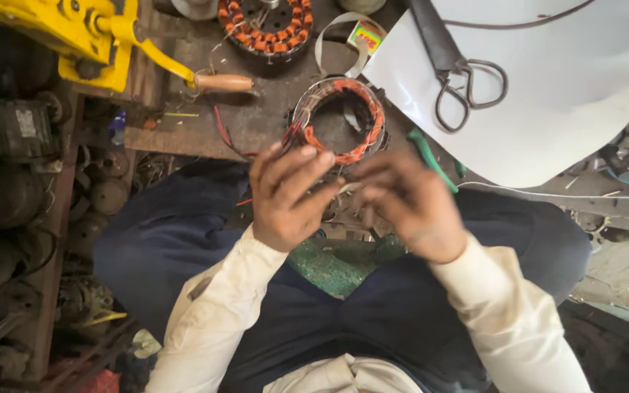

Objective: The person sits cross-legged on the floor and works on a circular electrical component, likely a motor stator. They use their hands to pull, twist, and arrange copper wires and white binding strings within the component's slots. The person repeatedly adjusts the wire positions and secures them with the binding material.

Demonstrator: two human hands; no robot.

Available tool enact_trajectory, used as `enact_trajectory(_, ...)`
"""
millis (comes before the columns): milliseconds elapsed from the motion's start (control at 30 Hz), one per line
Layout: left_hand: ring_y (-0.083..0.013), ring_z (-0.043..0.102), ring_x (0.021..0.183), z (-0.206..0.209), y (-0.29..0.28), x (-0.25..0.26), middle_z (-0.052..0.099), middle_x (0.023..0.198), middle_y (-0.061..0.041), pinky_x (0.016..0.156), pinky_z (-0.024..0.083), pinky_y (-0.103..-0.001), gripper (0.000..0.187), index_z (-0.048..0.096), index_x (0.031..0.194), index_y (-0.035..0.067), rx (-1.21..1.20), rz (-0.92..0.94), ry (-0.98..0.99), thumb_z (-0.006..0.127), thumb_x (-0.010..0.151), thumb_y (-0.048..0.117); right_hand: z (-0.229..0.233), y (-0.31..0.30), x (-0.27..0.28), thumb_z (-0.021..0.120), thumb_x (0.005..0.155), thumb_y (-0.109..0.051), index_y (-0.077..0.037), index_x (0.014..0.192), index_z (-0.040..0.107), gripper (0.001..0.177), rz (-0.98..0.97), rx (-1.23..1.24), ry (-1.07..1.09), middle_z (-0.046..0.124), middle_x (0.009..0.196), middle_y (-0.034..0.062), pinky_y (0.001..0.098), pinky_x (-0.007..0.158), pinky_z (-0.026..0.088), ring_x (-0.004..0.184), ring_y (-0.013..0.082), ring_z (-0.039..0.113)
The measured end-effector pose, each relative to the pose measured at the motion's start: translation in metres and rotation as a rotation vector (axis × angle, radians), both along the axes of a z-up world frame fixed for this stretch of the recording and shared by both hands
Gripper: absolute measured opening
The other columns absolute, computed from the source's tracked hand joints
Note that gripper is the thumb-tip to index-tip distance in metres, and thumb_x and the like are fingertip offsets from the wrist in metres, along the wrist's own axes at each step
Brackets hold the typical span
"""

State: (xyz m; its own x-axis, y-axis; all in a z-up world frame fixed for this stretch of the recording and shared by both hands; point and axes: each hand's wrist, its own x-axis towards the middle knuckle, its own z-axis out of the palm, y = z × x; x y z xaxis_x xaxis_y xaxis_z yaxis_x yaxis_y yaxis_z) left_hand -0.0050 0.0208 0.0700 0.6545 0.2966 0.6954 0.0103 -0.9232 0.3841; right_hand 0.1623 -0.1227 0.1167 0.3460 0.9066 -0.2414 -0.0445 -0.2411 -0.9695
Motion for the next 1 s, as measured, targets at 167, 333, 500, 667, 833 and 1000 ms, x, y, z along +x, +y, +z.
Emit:
enact_trajectory(167,-0.0196,0.067,0.104,-0.001,0.001,-0.003,0.072,0.109,0.003,0.11,0.033,-0.048,0.014,0.075,0.103,0.016,0.082,-0.019,0.037,0.077,0.09,0.015,-0.002,0.003,-0.002,0.062,0.096,0.001,0.0,0.116,0.069,0.021,0.023,-0.079,-0.045,0.074,0.082,0.0056,0.0248,0.057,0.054,0.065,0.0097,0.064)
enact_trajectory(333,-0.0199,0.068,0.102,0.007,0.002,-0.001,0.072,0.102,-0.001,0.108,0.035,-0.047,0.016,0.074,0.106,0.008,0.147,-0.004,0.065,0.078,0.091,0.013,0.008,0.004,-0.005,0.079,0.087,-0.008,-0.001,0.115,0.07,0.029,0.122,0.313,-0.986,0.072,0.087,0.0127,0.0343,0.062,0.051,0.068,0.0244,0.067)
enact_trajectory(500,-0.021,0.068,0.1,0.011,-0.002,0.002,0.072,0.1,-0.002,0.101,0.041,-0.045,0.019,0.073,0.103,0.007,-0.055,-0.017,-0.007,0.082,0.087,0.007,0.014,-0.005,-0.002,0.073,0.091,0.006,0.002,0.112,0.069,0.022,-0.048,0.427,-1.238,0.07,0.081,0.0135,0.0371,0.06,0.051,0.067,0.0259,0.068)
enact_trajectory(667,-0.0248,0.067,0.099,0.0,-0.017,-0.008,0.075,0.099,-0.005,0.087,0.052,-0.036,0.019,0.072,0.099,0.007,-0.428,0.04,-0.081,0.082,0.084,-0.001,0.002,0.006,0.0,0.068,0.11,0.001,0.001,0.119,0.068,0.009,-0.456,0.135,-0.831,0.074,0.085,0.0098,0.0288,0.066,0.057,0.072,0.0201,0.075)
enact_trajectory(833,-0.0242,0.073,0.103,-0.029,-0.056,-0.012,0.072,0.12,-0.012,0.092,0.058,-0.035,0.014,0.065,0.099,0.002,-0.944,0.067,-0.091,0.077,0.091,0.001,-0.019,0.034,-0.003,0.07,0.105,-0.004,-0.003,0.116,0.072,0.011,-0.361,0.109,-1.171,0.071,0.085,0.0154,0.035,0.067,0.054,0.071,0.0255,0.071)
enact_trajectory(1000,-0.0224,0.069,0.108,-0.048,-0.063,-0.016,0.06,0.14,-0.016,0.094,0.058,-0.034,0.015,0.065,0.098,0.001,-1.031,0.041,-0.067,0.077,0.089,0.001,-0.023,0.038,-0.01,0.07,0.105,-0.005,-0.003,0.116,0.073,0.012,-0.36,0.08,-1.058,0.071,0.082,0.0151,0.0337,0.064,0.052,0.068,0.0237,0.071)
